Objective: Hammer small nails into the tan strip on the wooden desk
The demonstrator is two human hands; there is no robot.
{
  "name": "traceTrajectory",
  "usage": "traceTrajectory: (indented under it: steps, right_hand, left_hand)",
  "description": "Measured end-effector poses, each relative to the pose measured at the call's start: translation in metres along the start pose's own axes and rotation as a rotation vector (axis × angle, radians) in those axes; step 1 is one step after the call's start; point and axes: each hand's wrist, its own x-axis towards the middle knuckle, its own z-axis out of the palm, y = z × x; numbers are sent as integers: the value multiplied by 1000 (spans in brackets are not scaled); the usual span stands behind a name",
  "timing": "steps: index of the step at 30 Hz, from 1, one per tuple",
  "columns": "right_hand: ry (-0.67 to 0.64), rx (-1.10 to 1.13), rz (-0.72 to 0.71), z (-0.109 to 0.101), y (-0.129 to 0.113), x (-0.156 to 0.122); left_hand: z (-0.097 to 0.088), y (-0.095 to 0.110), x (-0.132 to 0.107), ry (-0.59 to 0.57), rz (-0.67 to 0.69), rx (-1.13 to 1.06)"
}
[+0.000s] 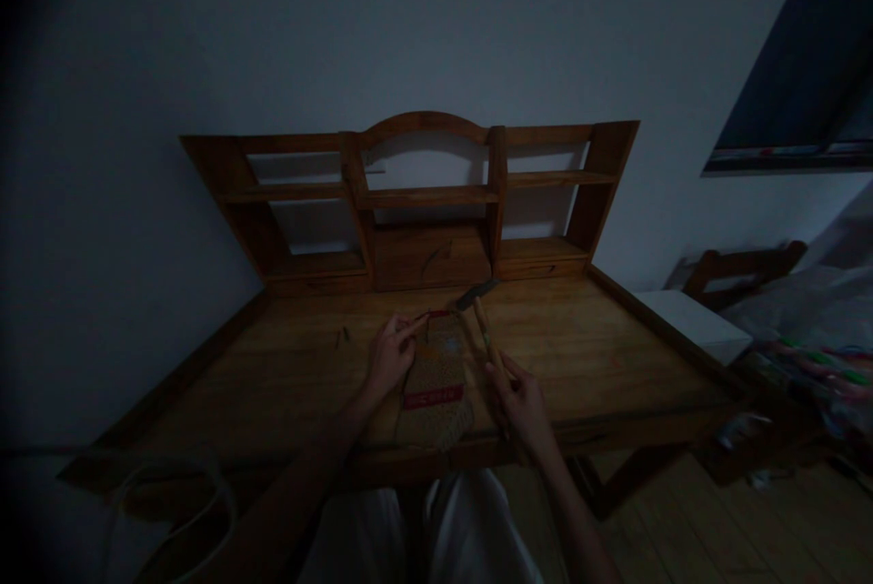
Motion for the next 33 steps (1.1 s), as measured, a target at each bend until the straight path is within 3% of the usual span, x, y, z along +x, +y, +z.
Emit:
traceTrajectory:
  steps: [24,30,33]
  right_hand:
    - [-3,7,1,0,1,1]
    - [-3,9,2,0,4,3]
    - [-19,-4,17,-1,2,4]
  left_hand:
    - [3,-5,-1,-68,-29,151]
    - [2,0,0,-49,-27,116]
    - [1,4,0,16,-54,49]
